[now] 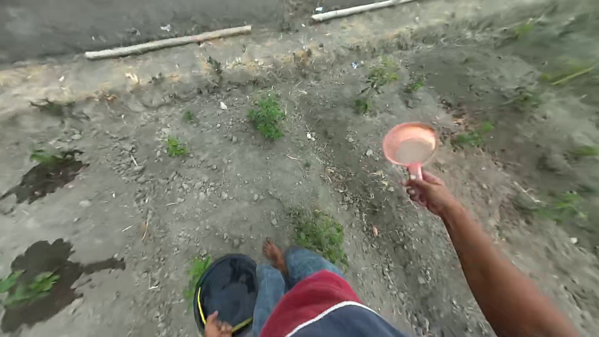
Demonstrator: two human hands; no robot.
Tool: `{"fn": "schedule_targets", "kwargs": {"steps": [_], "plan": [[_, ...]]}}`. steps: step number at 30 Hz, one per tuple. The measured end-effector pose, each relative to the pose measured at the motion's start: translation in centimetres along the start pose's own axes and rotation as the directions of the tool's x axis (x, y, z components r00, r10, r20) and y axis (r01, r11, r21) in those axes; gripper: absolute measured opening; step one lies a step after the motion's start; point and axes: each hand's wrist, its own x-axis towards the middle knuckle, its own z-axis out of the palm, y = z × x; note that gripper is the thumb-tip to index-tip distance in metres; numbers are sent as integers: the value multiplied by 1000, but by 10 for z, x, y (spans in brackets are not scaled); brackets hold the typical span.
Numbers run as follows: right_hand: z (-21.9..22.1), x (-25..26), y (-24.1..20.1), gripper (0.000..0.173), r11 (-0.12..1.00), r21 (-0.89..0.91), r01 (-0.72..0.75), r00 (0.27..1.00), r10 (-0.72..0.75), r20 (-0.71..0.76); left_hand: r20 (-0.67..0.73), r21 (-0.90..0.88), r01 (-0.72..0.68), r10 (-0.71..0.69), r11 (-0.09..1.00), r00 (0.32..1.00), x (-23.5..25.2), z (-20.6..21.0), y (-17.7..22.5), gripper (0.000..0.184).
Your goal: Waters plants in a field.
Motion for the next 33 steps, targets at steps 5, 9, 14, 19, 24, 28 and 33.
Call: {"fn": "schedule_targets", "kwargs": {"steps": [5, 9, 14, 19, 24, 28, 33], "plan": [[117, 61, -21, 44, 862, -508, -10, 972, 127, 196, -86, 36, 22, -19, 999, 996, 50, 123, 110, 29], [238, 118, -23, 55, 708, -682, 185, 917, 124, 378, -98, 48, 28, -24, 998, 995, 111, 202, 170, 26], [419, 199, 14, 51, 468, -791, 394, 752, 331, 571, -112, 59, 91, -84, 994, 990, 181, 287, 228, 16], [600, 236, 56, 59, 279, -704, 653, 481, 565, 670, -112, 127, 119, -105, 985, 988, 222, 337, 264, 11], [724, 269, 121, 63, 134, -454, 881, 274, 637, 720, -73, 212, 73, -59, 974, 996, 235, 359, 284, 12], [789, 288, 174, 67, 53, -332, 942, 209, 682, 701, -46, 203, 26, -17, 979, 999, 234, 353, 285, 14], [811, 270, 231, 54, 4, -428, 904, 284, 742, 608, -59, 116, 38, -31, 993, 998, 237, 355, 282, 17]]}}
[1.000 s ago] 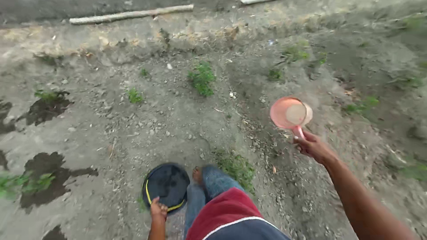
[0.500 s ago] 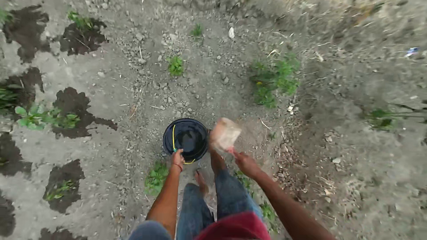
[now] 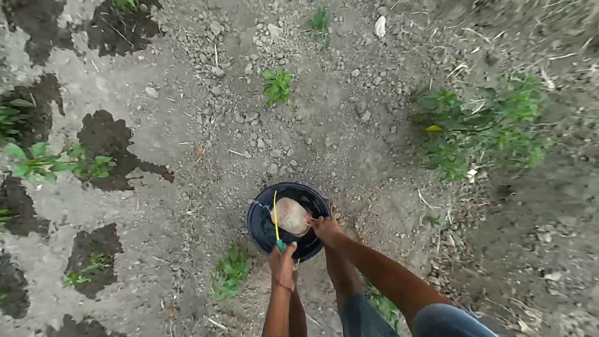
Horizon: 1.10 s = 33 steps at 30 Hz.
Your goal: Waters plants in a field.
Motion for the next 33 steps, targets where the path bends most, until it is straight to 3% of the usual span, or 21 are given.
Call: {"fn": "schedule_targets", "kwargs": {"steps": [4, 7, 10, 13, 16, 19, 24, 27, 30, 33], "plan": [[6, 14, -28, 55, 974, 225, -18, 977, -32, 213, -28, -57, 41, -42, 998, 999, 15, -4, -4, 14], [29, 53, -21, 40, 880, 475, 23, 956, -158, 245, -32, -70, 55, -57, 996, 998, 26, -10, -16, 14], [42, 72, 3, 35, 653, 752, -88, 939, -197, 281, -40, -82, 41, -44, 996, 998, 36, -20, -29, 10], [55, 67, 31, 28, 378, 902, -209, 866, -357, 351, -24, -84, 13, -16, 996, 1000, 44, -31, -36, 7], [78, 46, 50, 13, 147, 960, -238, 803, -526, 280, -17, -93, -7, 5, 996, 1000, 48, -38, -39, 6], [76, -3, 53, 17, -52, 984, -173, 799, -592, 109, -10, -95, 12, -13, 995, 1000, 47, -45, -41, 10], [42, -54, 59, 18, -243, 968, 60, 890, -426, -162, -13, -29, 133, -133, 991, 991, 47, -66, -45, 14], [17, -47, 73, 25, -336, 920, 202, 916, -268, -299, -23, -2, 157, -157, 988, 987, 54, -78, -61, 22], [-26, -13, 80, 32, -307, 898, 315, 947, 39, -319, -49, -10, 164, -164, 986, 985, 62, -82, -67, 26], [-82, 38, 89, 33, -263, 906, 333, 931, 247, -270, -62, 3, 151, -150, 989, 987, 67, -86, -70, 29]]}}
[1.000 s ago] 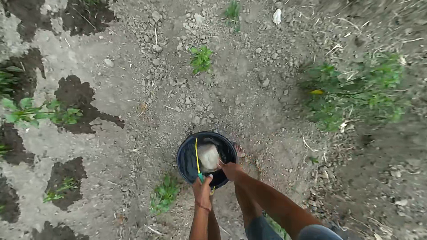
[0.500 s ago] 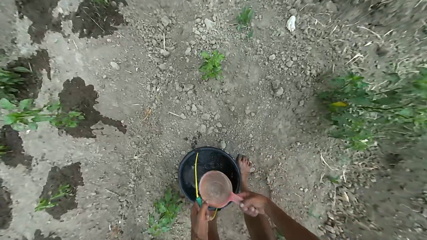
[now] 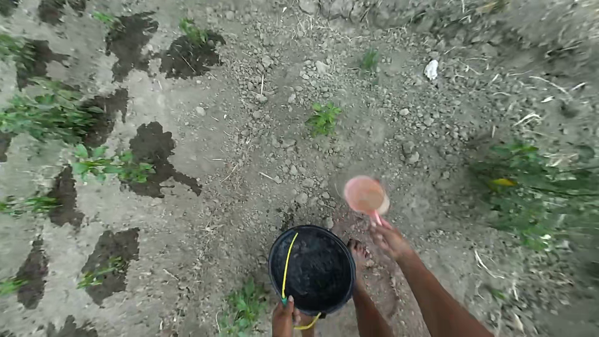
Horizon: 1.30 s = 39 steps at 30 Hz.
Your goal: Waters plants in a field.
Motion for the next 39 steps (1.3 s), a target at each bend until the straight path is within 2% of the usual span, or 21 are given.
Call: {"fn": "schedule_targets", "kwargs": {"steps": [2, 4, 8, 13, 19, 22, 25, 27, 30, 32, 34, 35, 37, 39], "plan": [[7, 34, -24, 31, 1000, -10, -14, 992, 13, -122, 6, 19, -1, 1, 1000, 1000, 0, -2, -1, 29], [12, 61, -47, 21, 1000, -20, -21, 975, 16, -221, -1, 17, -8, 8, 1000, 1000, 0, -2, 0, 28], [26, 87, -82, 13, 998, -55, -25, 928, 3, -372, -32, 16, -31, 32, 999, 999, 3, -6, -7, 27], [36, 86, -110, 15, 977, -205, -62, 892, -38, -450, -51, 3, -17, 17, 1000, 999, 2, -3, -6, 26], [46, 69, -123, 27, 896, -432, -104, 866, -132, -482, -7, 8, -13, 13, 1000, 1000, 3, -2, -1, 29], [39, 63, -111, 36, 790, -599, -131, 854, -217, -473, 8, 8, -17, 17, 1000, 1000, 6, -6, -1, 28], [29, 37, -81, 44, 639, -760, -119, 832, -354, -427, 33, 23, -39, 39, 999, 999, 9, -14, -5, 29], [29, -1, -43, 44, 614, -789, -11, 816, -450, -361, 65, 70, -65, 61, 995, 996, 13, -21, -7, 31], [30, -73, 39, 40, 664, -706, 247, 833, -518, -195, 143, 199, -121, 93, 973, 985, 21, -35, -8, 39], [30, -118, 93, 33, 530, -787, 317, 854, -520, -6, 207, 303, -183, 122, 935, 971, 28, -46, -9, 42], [33, -145, 137, 26, 256, -909, 330, 880, -433, 197, 266, 394, -245, 145, 886, 953, 37, -58, -11, 43], [36, -147, 151, 32, 91, -956, 278, 922, -305, 239, 286, 430, -270, 154, 862, 946, 42, -64, -12, 43], [55, -134, 168, 48, -206, -969, 135, 989, -31, 144, 312, 474, -302, 164, 827, 936, 51, -75, -12, 43], [79, -103, 178, 63, -337, -941, 22, 991, 132, -25, 323, 488, -324, 177, 810, 930, 58, -82, -11, 42]]}}
